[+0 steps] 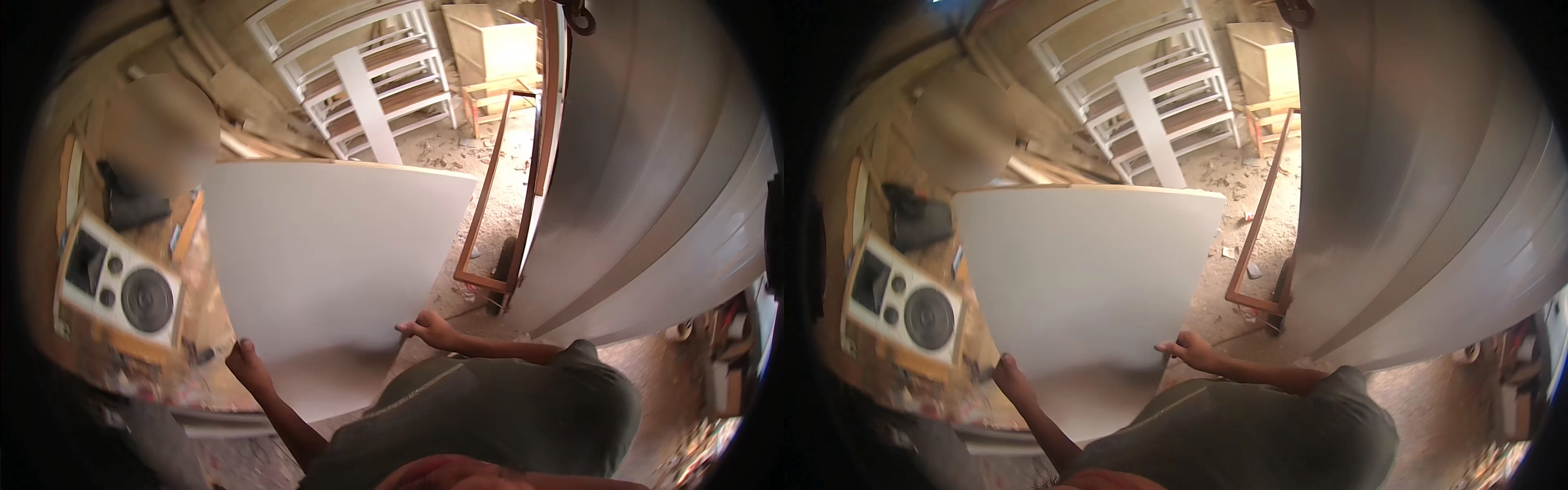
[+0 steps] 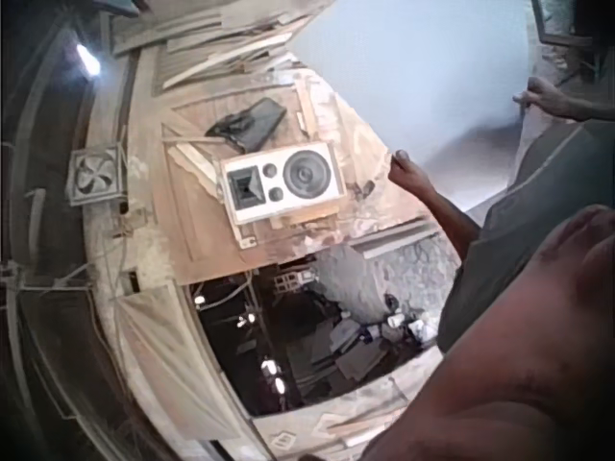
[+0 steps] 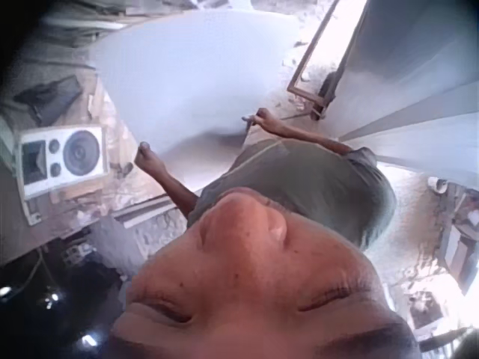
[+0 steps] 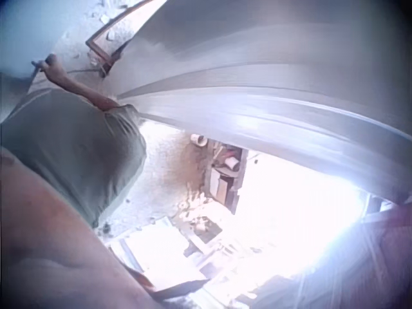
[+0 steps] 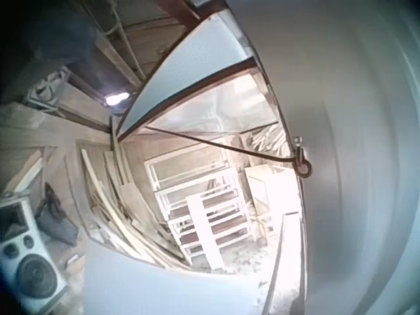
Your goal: The person carries a white panel and aligns it within a wooden furniture frame. They then move to a workbench and measure a wooden board using a tape measure before returning to fit the white panel into the frame again.
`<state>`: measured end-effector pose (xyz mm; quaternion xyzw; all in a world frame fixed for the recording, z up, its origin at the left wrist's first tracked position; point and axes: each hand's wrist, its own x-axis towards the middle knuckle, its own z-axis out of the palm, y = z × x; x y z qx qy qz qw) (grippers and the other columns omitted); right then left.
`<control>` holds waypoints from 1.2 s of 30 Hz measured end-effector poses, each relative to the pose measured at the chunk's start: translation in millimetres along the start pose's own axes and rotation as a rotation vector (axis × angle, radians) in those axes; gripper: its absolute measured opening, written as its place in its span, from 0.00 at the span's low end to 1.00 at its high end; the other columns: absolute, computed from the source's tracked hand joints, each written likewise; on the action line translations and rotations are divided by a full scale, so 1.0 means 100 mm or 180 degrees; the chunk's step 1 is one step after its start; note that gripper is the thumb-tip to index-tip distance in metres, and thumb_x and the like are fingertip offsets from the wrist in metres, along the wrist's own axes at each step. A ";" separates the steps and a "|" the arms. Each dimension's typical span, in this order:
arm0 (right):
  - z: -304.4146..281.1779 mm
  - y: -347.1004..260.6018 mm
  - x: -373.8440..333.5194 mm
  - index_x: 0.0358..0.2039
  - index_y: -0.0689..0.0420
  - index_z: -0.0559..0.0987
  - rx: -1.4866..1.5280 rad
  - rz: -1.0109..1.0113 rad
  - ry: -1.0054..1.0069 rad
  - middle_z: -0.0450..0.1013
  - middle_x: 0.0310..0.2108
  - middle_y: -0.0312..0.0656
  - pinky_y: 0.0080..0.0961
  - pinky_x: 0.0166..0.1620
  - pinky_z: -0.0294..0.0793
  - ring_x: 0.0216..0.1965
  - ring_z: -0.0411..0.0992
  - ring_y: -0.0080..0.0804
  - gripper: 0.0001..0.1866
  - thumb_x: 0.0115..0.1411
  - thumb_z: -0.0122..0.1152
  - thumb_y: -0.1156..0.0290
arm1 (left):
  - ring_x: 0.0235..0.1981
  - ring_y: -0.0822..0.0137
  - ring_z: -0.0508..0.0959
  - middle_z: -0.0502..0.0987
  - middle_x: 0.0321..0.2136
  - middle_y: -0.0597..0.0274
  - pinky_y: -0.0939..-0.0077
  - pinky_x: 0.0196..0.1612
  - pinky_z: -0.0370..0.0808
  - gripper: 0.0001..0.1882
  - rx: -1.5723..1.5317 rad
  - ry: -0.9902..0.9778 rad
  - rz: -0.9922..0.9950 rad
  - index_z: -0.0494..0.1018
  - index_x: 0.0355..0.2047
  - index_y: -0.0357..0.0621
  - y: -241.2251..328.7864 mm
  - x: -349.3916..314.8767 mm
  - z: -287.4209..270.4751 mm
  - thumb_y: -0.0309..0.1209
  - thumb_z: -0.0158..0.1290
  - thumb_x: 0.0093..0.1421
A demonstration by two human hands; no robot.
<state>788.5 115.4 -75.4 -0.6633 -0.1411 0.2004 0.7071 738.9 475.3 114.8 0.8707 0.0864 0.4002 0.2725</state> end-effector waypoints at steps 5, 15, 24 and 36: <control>-0.32 -0.52 0.57 0.49 0.64 0.80 -0.0157 -0.0488 0.0561 0.82 0.40 0.45 0.30 0.49 0.75 0.42 0.77 0.28 0.27 0.67 0.60 0.49 | 0.23 0.70 0.54 0.52 0.19 0.69 0.68 0.24 0.51 0.39 -0.0596 0.0208 -0.0001 0.54 0.21 0.43 -0.09 0.79 0.77 0.71 0.42 0.63; -0.54 -0.86 1.20 0.49 0.59 0.82 -0.0310 -0.0551 0.2103 0.82 0.40 0.46 0.31 0.48 0.77 0.43 0.80 0.31 0.21 0.66 0.61 0.54 | 0.27 0.69 0.61 0.60 0.23 0.68 0.69 0.32 0.63 0.36 -0.1591 -0.0495 0.0067 0.63 0.26 0.40 -0.61 2.50 3.38 0.65 0.46 0.65; -0.35 -1.25 2.20 0.41 0.64 0.81 -0.0859 -0.1092 0.4261 0.77 0.25 0.51 0.30 0.34 0.75 0.27 0.78 0.29 0.18 0.67 0.61 0.59 | 0.33 0.72 0.73 0.78 0.33 0.59 0.70 0.36 0.71 0.45 -0.2642 -0.2778 0.0488 0.75 0.47 0.30 0.96 3.85 4.99 0.69 0.41 0.65; -0.57 -2.16 2.33 0.34 0.65 0.78 -0.2017 -0.1207 0.6638 0.69 0.17 0.42 0.26 0.26 0.69 0.19 0.67 0.23 0.16 0.68 0.59 0.62 | 0.28 0.77 0.72 0.75 0.29 0.68 0.79 0.29 0.71 0.41 -0.3762 -0.4623 0.0422 0.75 0.49 0.36 2.59 3.34 6.16 0.66 0.39 0.67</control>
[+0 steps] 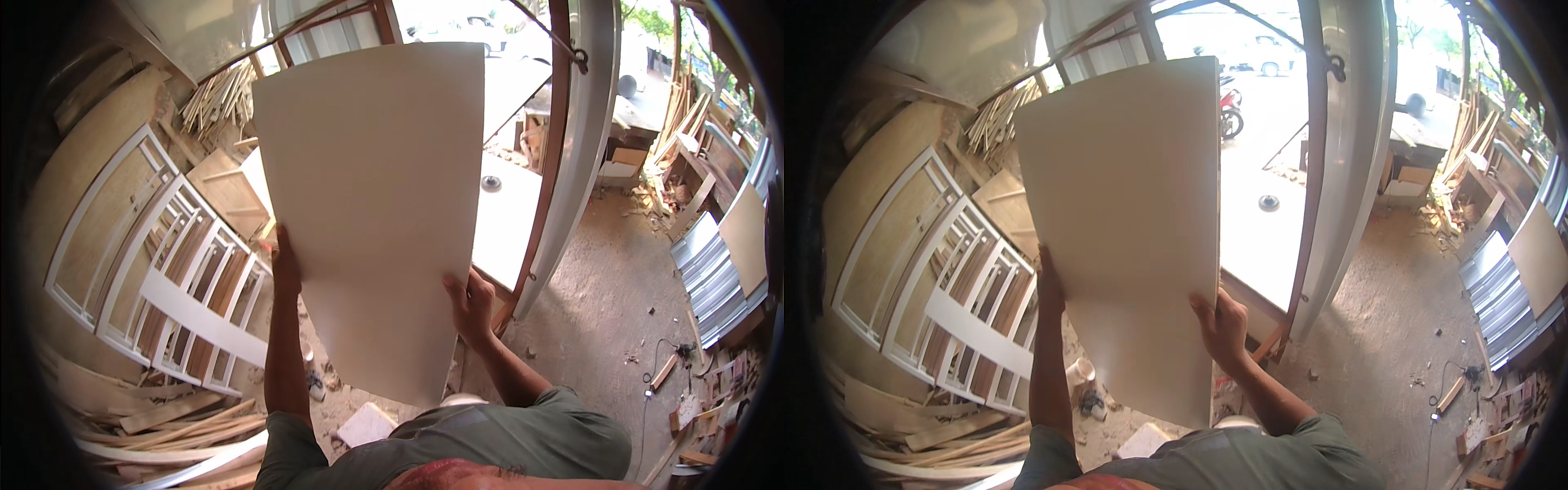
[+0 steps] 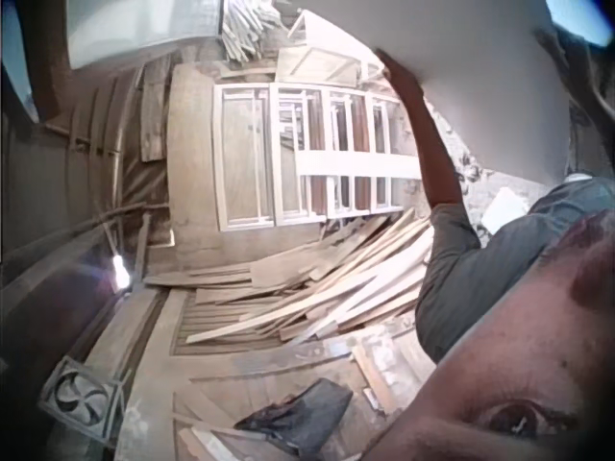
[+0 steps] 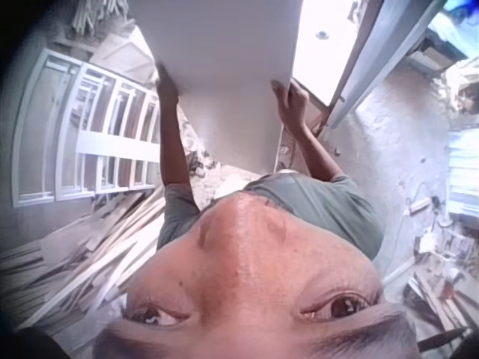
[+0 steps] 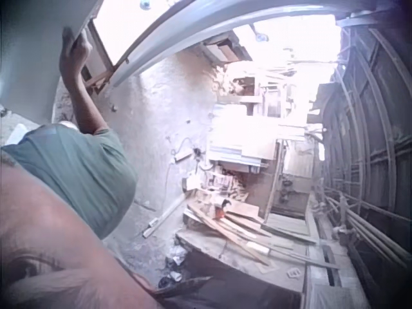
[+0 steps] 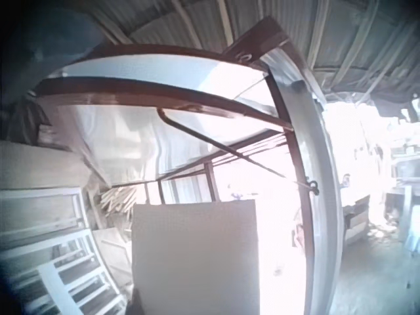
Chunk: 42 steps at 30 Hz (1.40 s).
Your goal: The person carries a white panel and aligns it within a wooden furniture frame. They then move to a workbench and measure a wooden board using a tape measure before returning to fit the white panel into the frame again.
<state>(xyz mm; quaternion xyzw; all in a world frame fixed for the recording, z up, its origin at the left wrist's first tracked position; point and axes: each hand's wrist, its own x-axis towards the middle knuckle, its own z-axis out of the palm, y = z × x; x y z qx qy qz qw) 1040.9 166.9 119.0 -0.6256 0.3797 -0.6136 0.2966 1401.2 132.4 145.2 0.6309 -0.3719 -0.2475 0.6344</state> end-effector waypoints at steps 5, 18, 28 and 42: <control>0.01 -0.16 0.18 0.33 0.62 0.78 -0.0417 -0.0139 0.0333 0.72 0.20 0.48 0.32 0.25 0.71 0.19 0.73 0.37 0.13 0.66 0.60 0.64 | 0.30 0.77 0.72 0.76 0.31 0.67 0.78 0.30 0.71 0.42 -0.0543 -0.0240 0.0032 0.76 0.50 0.36 -0.14 0.51 0.41 0.67 0.37 0.68; 0.03 0.12 0.72 0.32 0.63 0.79 -0.0934 0.0063 0.0737 0.72 0.20 0.50 0.37 0.25 0.72 0.20 0.75 0.47 0.17 0.67 0.57 0.59 | 0.38 0.68 0.79 0.80 0.39 0.57 0.71 0.41 0.75 0.50 0.0408 -0.0894 0.0075 0.73 0.56 0.34 0.19 0.94 1.16 0.72 0.30 0.65; 0.02 0.27 0.82 0.33 0.67 0.79 -0.0862 0.0318 0.1481 0.75 0.20 0.51 0.35 0.30 0.75 0.22 0.76 0.39 0.28 0.67 0.55 0.48 | 0.27 0.74 0.74 0.75 0.26 0.66 0.74 0.30 0.71 0.45 0.0094 -0.1291 0.0345 0.77 0.44 0.33 0.37 1.11 1.65 0.69 0.34 0.67; -0.04 0.26 0.92 0.33 0.66 0.81 -0.1286 0.0514 0.1973 0.75 0.20 0.43 0.32 0.31 0.73 0.25 0.75 0.30 0.32 0.66 0.55 0.42 | 0.18 0.78 0.64 0.66 0.16 0.72 0.76 0.21 0.61 0.40 -0.0756 -0.2231 0.0425 0.75 0.26 0.38 0.16 1.46 2.09 0.67 0.39 0.67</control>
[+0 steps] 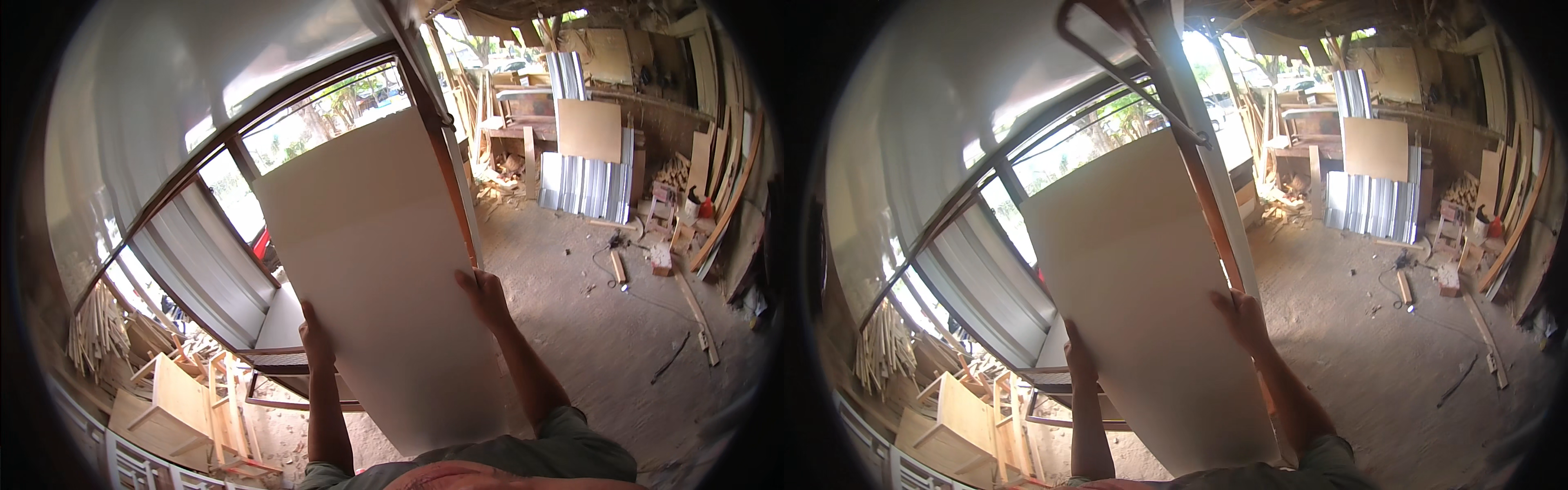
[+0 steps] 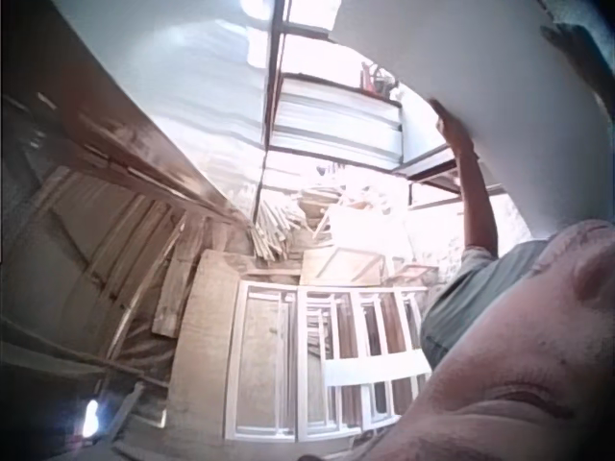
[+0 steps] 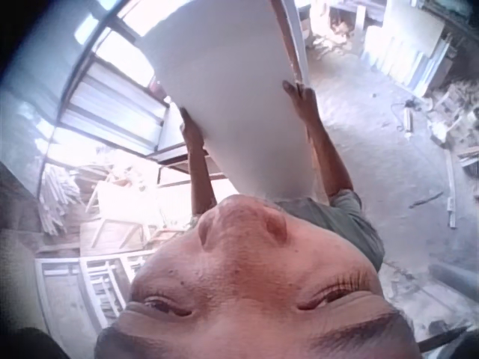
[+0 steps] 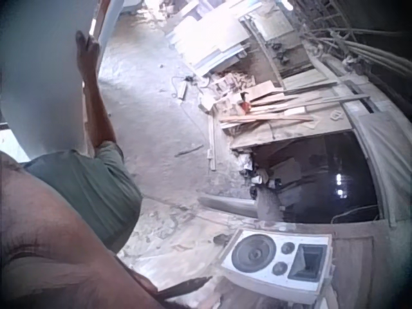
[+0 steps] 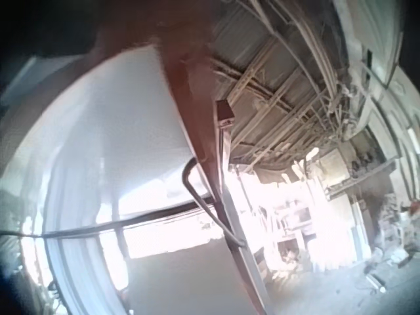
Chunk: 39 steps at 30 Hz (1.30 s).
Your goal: The person carries a white panel and aligns it within a wooden furniture frame. They then move to a workbench and measure a wooden board using a tape measure before returning to fit the white panel into the frame again.
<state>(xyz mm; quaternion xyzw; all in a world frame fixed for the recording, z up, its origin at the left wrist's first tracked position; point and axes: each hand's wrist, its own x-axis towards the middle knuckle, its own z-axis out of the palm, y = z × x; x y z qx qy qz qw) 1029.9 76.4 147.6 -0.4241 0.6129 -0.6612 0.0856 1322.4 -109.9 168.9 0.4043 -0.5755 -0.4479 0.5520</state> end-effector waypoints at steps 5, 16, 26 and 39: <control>0.17 0.16 0.02 0.37 0.67 0.80 -0.0145 -0.0025 0.0033 0.72 0.21 0.35 0.28 0.31 0.70 0.27 0.68 0.21 0.29 0.67 0.56 0.47 | 0.18 0.79 0.62 0.66 0.16 0.73 0.77 0.21 0.60 0.38 -0.0048 -0.0124 0.0029 0.75 0.24 0.39 0.04 0.00 -0.13 0.65 0.42 0.68; 0.26 -0.02 0.00 0.40 0.71 0.79 -0.0235 0.0090 0.0193 0.72 0.24 0.39 0.32 0.31 0.69 0.28 0.69 0.26 0.37 0.67 0.50 0.39 | 0.19 0.78 0.71 0.75 0.18 0.67 0.81 0.23 0.67 0.34 -0.1091 -0.0388 -0.0328 0.79 0.24 0.33 -0.08 0.15 -0.19 0.57 0.52 0.66; 0.44 0.27 0.08 0.44 0.67 0.80 -0.0050 0.0057 0.0338 0.75 0.31 0.38 0.28 0.34 0.72 0.32 0.72 0.26 0.37 0.68 0.48 0.37 | 0.21 0.75 0.78 0.81 0.21 0.60 0.77 0.28 0.75 0.32 -0.1363 -0.0579 -0.0170 0.82 0.31 0.30 -0.34 0.31 -0.29 0.54 0.54 0.66; 0.63 0.24 0.03 0.56 0.66 0.74 0.0200 0.0025 0.0337 0.76 0.49 0.44 0.31 0.50 0.75 0.48 0.74 0.34 0.37 0.70 0.46 0.39 | 0.20 0.73 0.80 0.81 0.20 0.62 0.76 0.29 0.75 0.30 -0.1392 -0.0687 -0.0325 0.84 0.30 0.37 -0.22 0.38 -0.46 0.56 0.55 0.64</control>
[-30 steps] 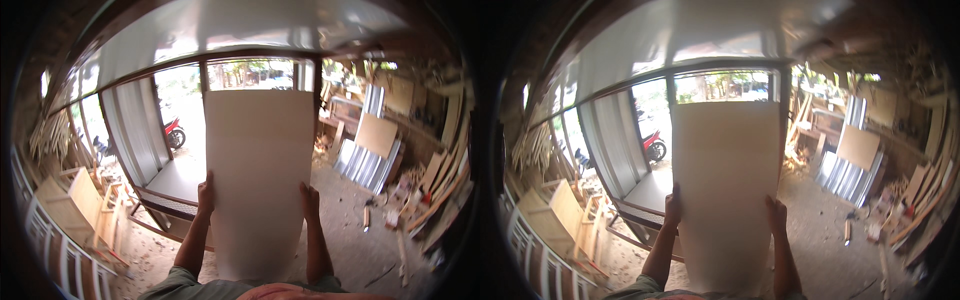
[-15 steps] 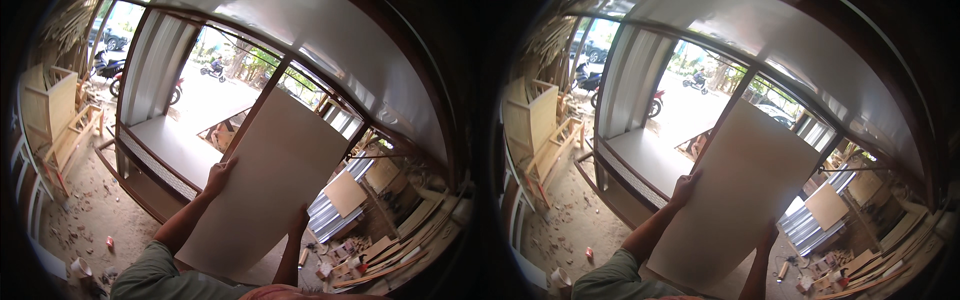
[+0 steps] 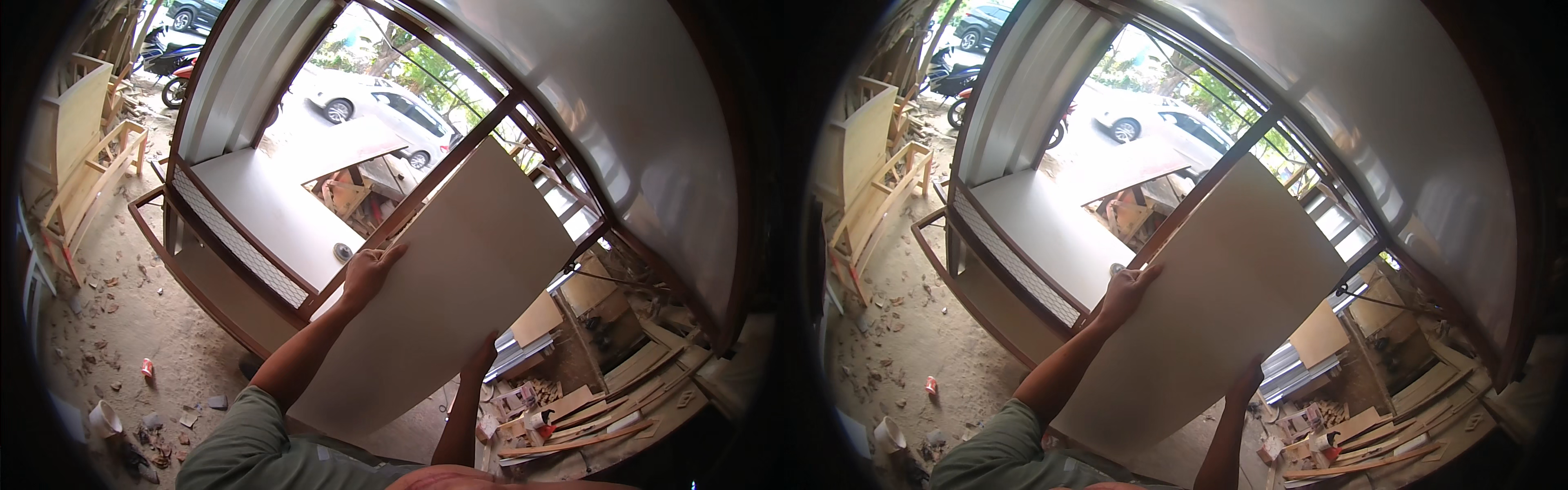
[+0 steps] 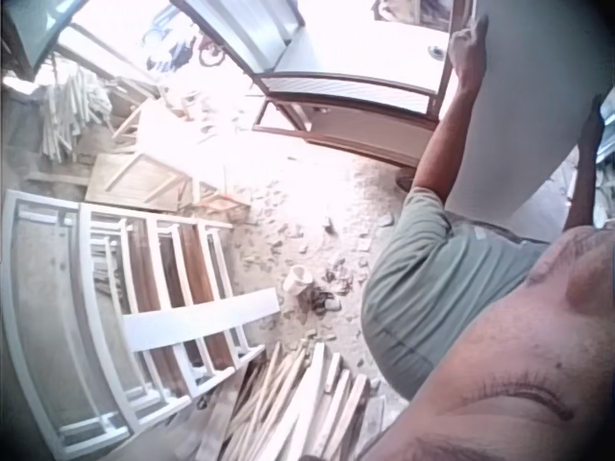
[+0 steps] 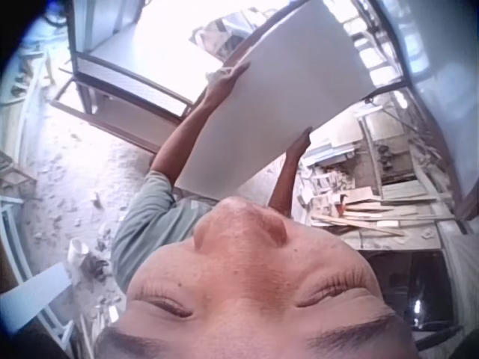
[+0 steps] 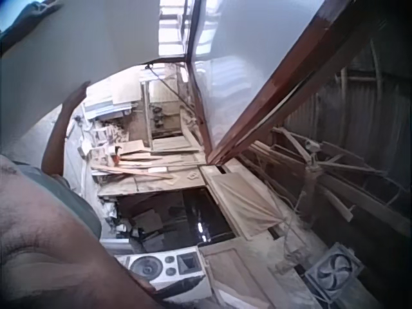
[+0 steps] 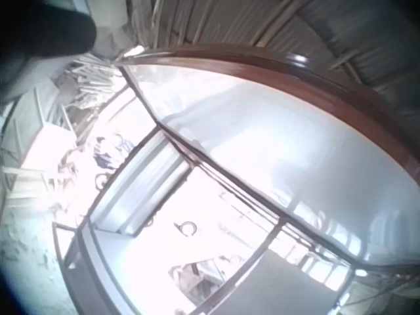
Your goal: The person carries a white panel and aligns it within a wooden furniture frame. They then move to a workbench and measure a wooden board using a tape measure before returning to fit the white panel into the frame again.
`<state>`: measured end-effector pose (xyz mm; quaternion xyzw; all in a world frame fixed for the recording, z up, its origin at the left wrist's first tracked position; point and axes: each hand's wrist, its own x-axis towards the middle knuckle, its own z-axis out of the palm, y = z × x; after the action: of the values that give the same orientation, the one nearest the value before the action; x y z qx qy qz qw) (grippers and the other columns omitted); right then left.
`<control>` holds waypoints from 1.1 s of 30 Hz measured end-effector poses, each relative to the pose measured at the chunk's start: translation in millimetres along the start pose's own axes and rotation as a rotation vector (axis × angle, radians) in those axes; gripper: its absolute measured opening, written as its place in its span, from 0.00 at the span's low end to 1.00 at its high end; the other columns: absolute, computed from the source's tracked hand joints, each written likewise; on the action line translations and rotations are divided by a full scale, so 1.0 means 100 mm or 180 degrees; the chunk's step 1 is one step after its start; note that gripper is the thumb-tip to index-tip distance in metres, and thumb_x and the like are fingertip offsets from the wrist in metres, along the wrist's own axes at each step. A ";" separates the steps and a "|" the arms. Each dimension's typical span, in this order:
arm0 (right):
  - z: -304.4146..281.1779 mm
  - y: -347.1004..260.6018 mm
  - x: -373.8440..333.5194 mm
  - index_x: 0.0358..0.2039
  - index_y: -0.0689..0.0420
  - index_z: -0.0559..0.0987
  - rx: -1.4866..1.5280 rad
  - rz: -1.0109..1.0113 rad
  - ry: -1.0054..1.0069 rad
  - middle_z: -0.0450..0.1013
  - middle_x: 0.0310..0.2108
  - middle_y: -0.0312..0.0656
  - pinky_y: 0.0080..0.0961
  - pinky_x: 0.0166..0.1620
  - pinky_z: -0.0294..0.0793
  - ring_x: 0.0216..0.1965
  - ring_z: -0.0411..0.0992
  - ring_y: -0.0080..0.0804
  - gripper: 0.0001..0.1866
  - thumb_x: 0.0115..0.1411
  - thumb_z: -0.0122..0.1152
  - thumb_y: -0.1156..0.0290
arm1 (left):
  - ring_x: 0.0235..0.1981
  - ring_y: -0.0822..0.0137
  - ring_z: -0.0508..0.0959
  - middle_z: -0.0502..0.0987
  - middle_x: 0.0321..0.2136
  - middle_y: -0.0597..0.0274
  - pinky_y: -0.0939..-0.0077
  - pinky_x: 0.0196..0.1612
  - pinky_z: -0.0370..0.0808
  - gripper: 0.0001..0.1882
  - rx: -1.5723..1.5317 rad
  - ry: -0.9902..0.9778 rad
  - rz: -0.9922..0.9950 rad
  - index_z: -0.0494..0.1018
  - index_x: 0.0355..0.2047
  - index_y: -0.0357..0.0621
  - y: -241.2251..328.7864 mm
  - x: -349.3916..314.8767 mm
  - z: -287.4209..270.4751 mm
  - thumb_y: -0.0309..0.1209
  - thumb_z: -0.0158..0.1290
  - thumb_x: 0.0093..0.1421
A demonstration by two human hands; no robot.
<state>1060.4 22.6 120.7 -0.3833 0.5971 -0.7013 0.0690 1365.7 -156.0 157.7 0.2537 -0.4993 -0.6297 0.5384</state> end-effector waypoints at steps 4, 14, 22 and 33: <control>0.03 0.00 0.02 0.56 0.65 0.74 -0.0204 -0.0017 0.0067 0.76 0.48 0.44 0.31 0.50 0.74 0.48 0.74 0.34 0.37 0.71 0.44 0.39 | 0.20 0.72 0.80 0.82 0.20 0.62 0.75 0.30 0.75 0.30 0.0102 0.0014 0.0056 0.84 0.30 0.40 -0.02 0.06 -0.01 0.58 0.55 0.62; 0.05 0.22 0.15 0.55 0.66 0.75 -0.0184 -0.0214 0.0111 0.76 0.48 0.44 0.31 0.50 0.74 0.48 0.74 0.34 0.38 0.71 0.42 0.39 | 0.20 0.71 0.80 0.81 0.18 0.60 0.74 0.29 0.75 0.31 0.0275 0.0037 0.0255 0.84 0.29 0.37 -0.24 0.29 0.00 0.58 0.54 0.63; 0.20 0.22 0.16 0.48 0.68 0.78 -0.0077 -0.0306 0.0460 0.77 0.40 0.44 0.31 0.42 0.76 0.39 0.74 0.30 0.35 0.72 0.45 0.42 | 0.21 0.69 0.81 0.81 0.20 0.59 0.73 0.30 0.75 0.32 0.0123 0.0074 0.0336 0.83 0.29 0.36 -0.27 0.34 0.03 0.58 0.53 0.64; -0.17 0.54 0.29 0.47 0.66 0.78 -0.1193 -0.1037 0.0174 0.77 0.37 0.39 0.27 0.41 0.75 0.37 0.74 0.26 0.29 0.74 0.41 0.49 | 0.17 0.78 0.68 0.72 0.14 0.69 0.77 0.23 0.66 0.30 0.0376 0.0213 0.0165 0.78 0.22 0.35 -0.32 0.32 0.15 0.54 0.56 0.65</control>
<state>1010.5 5.0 85.6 -0.4615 0.6487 -0.5903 -0.1335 1329.7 -182.7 141.9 0.2929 -0.5237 -0.5761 0.5550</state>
